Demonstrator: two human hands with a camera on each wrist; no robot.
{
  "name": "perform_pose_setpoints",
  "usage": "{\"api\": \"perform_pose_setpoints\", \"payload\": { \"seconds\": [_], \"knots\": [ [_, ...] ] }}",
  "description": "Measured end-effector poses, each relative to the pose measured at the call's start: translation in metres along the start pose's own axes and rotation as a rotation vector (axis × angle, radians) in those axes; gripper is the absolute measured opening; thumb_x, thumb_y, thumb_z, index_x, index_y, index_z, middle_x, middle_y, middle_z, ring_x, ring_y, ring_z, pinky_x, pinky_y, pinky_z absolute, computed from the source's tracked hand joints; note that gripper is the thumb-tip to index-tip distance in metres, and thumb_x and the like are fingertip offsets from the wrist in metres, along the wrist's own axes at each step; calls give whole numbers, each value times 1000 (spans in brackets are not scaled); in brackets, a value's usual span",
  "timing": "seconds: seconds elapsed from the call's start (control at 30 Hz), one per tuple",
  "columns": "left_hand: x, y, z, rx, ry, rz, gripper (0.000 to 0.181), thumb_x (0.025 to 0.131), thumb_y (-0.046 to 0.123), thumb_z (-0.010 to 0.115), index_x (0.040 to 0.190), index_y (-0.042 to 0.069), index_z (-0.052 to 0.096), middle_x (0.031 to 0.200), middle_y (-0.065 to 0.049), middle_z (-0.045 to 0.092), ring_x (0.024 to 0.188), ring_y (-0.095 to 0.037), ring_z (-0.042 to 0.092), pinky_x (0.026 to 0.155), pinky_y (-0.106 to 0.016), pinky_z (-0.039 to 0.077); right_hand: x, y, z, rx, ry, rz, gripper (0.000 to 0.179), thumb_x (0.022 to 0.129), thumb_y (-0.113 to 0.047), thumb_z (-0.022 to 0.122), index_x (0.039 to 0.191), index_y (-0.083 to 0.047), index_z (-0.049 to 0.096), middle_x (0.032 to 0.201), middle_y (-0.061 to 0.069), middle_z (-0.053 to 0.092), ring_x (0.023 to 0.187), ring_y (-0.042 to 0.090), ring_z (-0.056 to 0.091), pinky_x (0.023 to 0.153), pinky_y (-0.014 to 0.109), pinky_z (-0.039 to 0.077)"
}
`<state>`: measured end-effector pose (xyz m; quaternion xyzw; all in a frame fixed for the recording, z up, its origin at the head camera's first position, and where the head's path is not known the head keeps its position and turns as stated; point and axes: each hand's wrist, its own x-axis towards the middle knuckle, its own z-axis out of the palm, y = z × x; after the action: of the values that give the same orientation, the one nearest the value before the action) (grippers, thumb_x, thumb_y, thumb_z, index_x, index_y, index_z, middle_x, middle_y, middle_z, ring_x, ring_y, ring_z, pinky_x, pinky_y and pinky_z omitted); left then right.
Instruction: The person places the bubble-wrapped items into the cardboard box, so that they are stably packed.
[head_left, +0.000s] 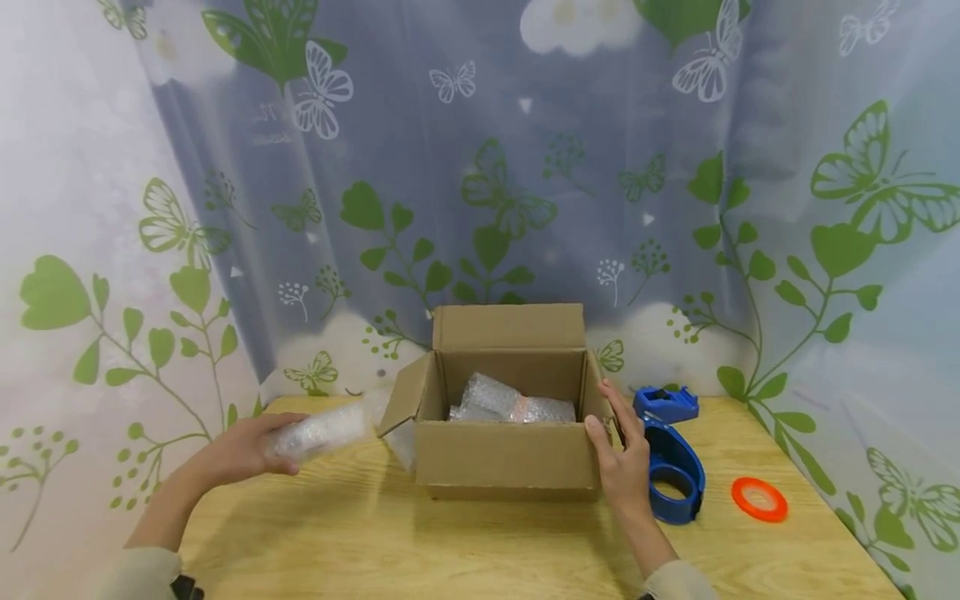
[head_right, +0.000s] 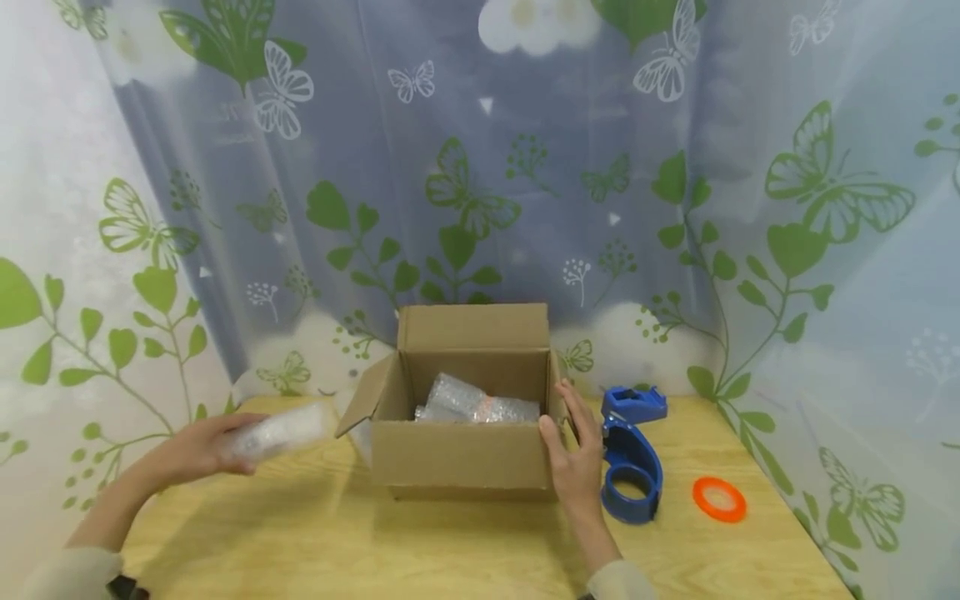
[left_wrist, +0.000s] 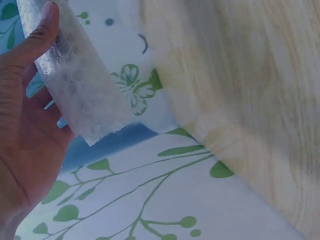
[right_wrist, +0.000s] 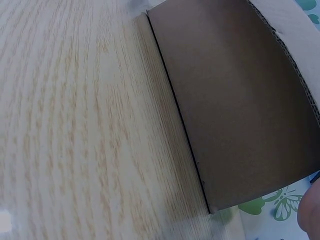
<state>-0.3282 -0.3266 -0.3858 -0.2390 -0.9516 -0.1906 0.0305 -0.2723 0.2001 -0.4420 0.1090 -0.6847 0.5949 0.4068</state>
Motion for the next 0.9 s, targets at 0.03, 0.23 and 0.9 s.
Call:
{"api": "perform_pose_setpoints", "payload": {
  "seconds": [0.03,0.23,0.9],
  "knots": [
    [0,1,-2,4,10,2,84,81,47,87,146,3,57,134,-27,63,108,-40,67,82,-52,56,0,0,0,1,1,1,48,96,3,65,144,2,59,152,22,53,139,-1,45,124,64,12],
    [5,12,-18,32,100,67,81,84,42,87,147,2,56,136,-28,63,111,-44,67,85,-56,57,-1,0,0,-1,12,-9,48,96,5,65,143,3,59,151,23,54,139,3,47,123,65,13],
    [45,72,-38,2,151,138,71,93,43,78,152,11,54,145,-20,61,118,-39,65,91,-57,54,0,-5,0,-6,2,9,47,96,3,66,143,3,60,151,24,54,142,12,47,123,69,10]
  ]
}}
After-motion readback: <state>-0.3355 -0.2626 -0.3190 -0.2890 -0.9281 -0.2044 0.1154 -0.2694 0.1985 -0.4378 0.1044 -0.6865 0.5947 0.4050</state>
